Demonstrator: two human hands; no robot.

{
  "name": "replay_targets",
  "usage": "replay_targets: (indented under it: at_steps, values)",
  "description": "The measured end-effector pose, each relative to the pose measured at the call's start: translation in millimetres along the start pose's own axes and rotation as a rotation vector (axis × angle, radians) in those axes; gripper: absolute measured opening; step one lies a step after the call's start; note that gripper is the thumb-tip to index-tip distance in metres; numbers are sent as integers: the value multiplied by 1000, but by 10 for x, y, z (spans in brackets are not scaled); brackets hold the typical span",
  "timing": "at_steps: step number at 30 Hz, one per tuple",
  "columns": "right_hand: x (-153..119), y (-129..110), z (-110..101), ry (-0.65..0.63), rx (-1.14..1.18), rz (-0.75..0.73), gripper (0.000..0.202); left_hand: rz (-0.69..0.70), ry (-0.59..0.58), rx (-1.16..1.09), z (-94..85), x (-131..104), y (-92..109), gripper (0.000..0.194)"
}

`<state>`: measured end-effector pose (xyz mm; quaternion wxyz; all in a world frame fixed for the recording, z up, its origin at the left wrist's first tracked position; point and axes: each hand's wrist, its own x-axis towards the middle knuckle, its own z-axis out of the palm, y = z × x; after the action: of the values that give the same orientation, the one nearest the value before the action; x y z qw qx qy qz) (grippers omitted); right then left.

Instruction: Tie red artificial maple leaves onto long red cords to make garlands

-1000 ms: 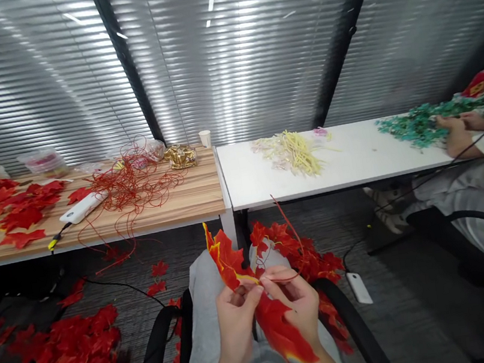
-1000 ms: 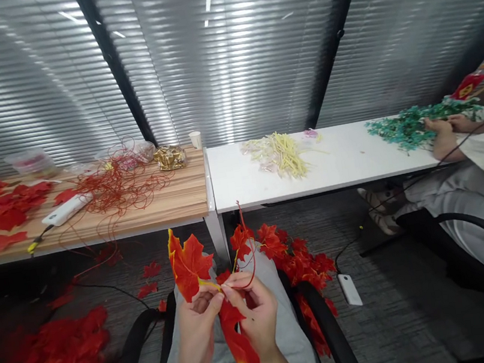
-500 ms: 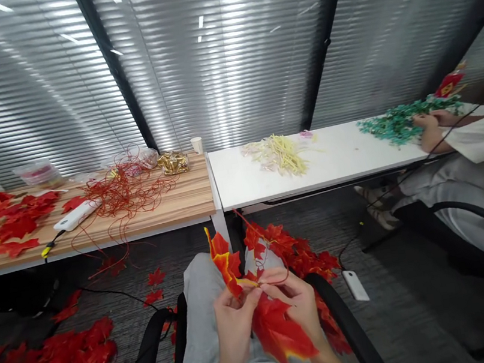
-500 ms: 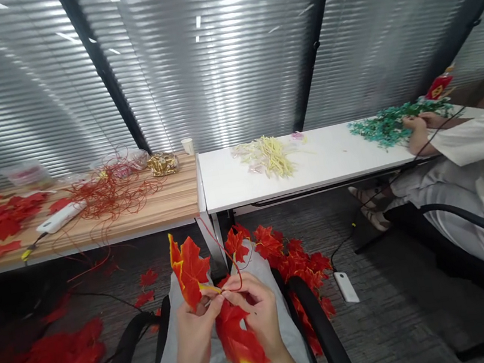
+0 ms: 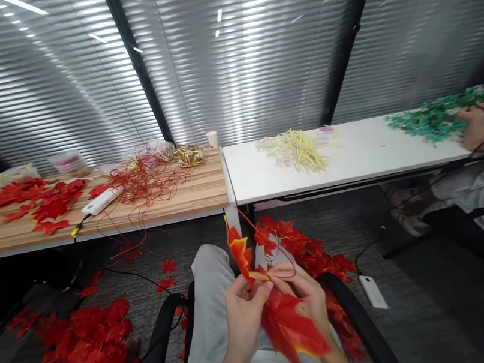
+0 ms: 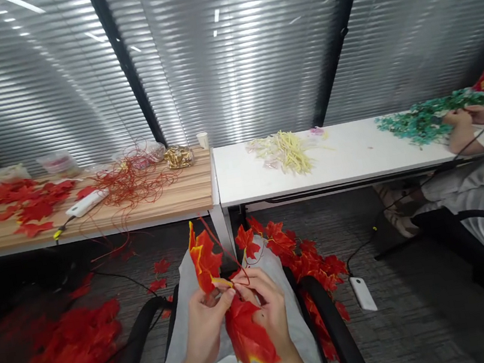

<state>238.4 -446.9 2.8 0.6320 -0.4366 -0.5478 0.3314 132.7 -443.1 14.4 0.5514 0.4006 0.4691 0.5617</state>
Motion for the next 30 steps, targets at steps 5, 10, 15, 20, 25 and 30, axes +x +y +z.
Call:
replay_targets:
  at_steps: [5, 10, 15, 20, 25, 30]
  values:
    - [-33, -23, 101, 24, -20, -66, 11, 10, -15, 100, -71, -4, 67, 13]
    - [-41, -17, 169, -34, -30, -68, 15, 145, -30, 255, -135, -3, 95, 14]
    - [-39, -58, 171, -111, -22, -10, 17, 432, -56, 628, -230, 50, 61, 16]
    - [4, -104, 141, -111, 6, 45, 16, 596, -157, 831, -270, 98, 21, 21]
    - [28, -53, 117, -143, 3, 81, 14, 603, -191, 783, -245, 106, 7, 18]
    - [15, 16, 103, -116, -31, 72, 15, 573, -224, 736, -222, 121, 9, 18]
